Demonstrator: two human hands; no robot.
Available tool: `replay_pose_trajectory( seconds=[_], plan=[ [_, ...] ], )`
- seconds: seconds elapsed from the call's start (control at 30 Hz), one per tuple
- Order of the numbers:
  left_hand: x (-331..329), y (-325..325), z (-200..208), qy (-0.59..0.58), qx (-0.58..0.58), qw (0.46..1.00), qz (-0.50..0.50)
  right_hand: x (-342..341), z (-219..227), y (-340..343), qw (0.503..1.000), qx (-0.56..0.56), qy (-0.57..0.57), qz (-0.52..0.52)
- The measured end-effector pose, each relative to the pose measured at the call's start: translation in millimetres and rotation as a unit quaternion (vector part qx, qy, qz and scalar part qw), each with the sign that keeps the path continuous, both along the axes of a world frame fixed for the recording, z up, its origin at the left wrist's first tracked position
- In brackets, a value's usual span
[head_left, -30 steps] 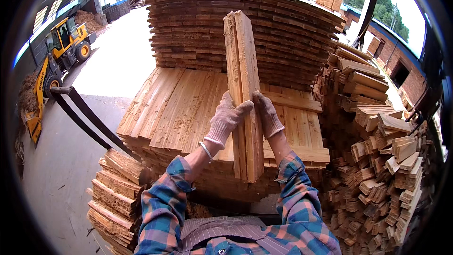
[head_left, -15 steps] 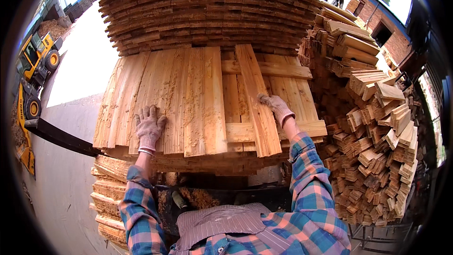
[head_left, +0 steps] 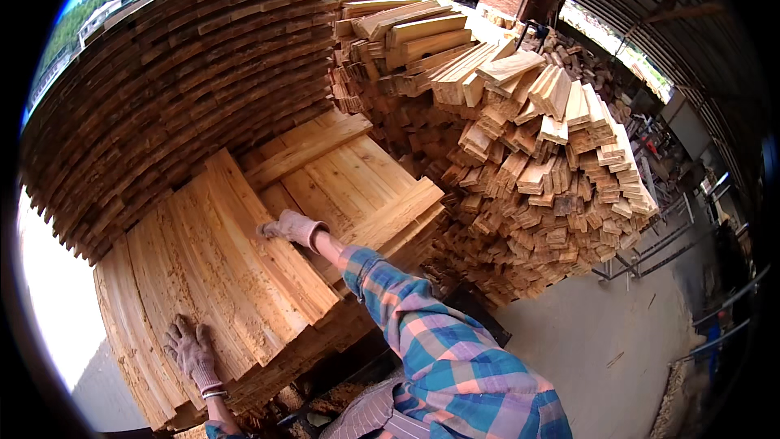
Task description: The person repeatedly picks up wooden planks from a forklift pallet and stacks them onto a growing pile. The worker wears gloves and a plaid shirt, handling the lumber with both hands to align and place each piece. The task involves continuous lifting and stacking of the wood in a warehouse environment.
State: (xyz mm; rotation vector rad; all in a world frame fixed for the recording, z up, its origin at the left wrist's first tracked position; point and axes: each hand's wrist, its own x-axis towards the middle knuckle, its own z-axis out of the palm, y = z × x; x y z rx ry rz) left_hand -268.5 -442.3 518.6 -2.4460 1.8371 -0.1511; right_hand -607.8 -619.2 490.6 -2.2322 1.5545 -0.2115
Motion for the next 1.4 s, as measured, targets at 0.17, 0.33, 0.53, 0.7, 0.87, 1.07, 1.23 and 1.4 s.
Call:
replay_pose_trajectory(
  seconds=[0.17, 0.33, 0.53, 0.7, 0.87, 1.07, 1.23, 1.4],
  plan=[
    [7, 4, -2, 0.000, -0.023, 1.000, 0.011, 73, 100, 38, 0.979, 0.007, 0.074, -0.191],
    [-4, -12, -12, 0.009, -0.056, 0.997, -0.055, 63, 31, 5, 0.939, -0.011, 0.172, -0.298],
    [12, -2, -3, 0.017, -0.022, 1.000, 0.004, -64, 87, 21, 0.948, 0.048, -0.029, -0.314],
    [13, -4, -11, -0.008, -0.018, 1.000, 0.013, -101, 66, 37, 0.946, 0.047, 0.059, -0.314],
    [-20, -10, 4, 0.014, -0.013, 1.000, -0.006, -61, -13, 9, 0.969, -0.128, -0.090, -0.193],
    [9, 1, -7, 0.011, -0.009, 1.000, 0.026, 2, 80, 18, 0.980, -0.051, 0.034, -0.187],
    [0, -5, 7, 0.045, -0.047, 0.998, 0.009, 68, 71, 34, 0.972, -0.046, 0.191, -0.133],
    [-6, -5, 14, 0.084, -0.085, 0.993, -0.010, -12, 60, -19, 0.923, 0.153, -0.337, -0.104]
  ],
)
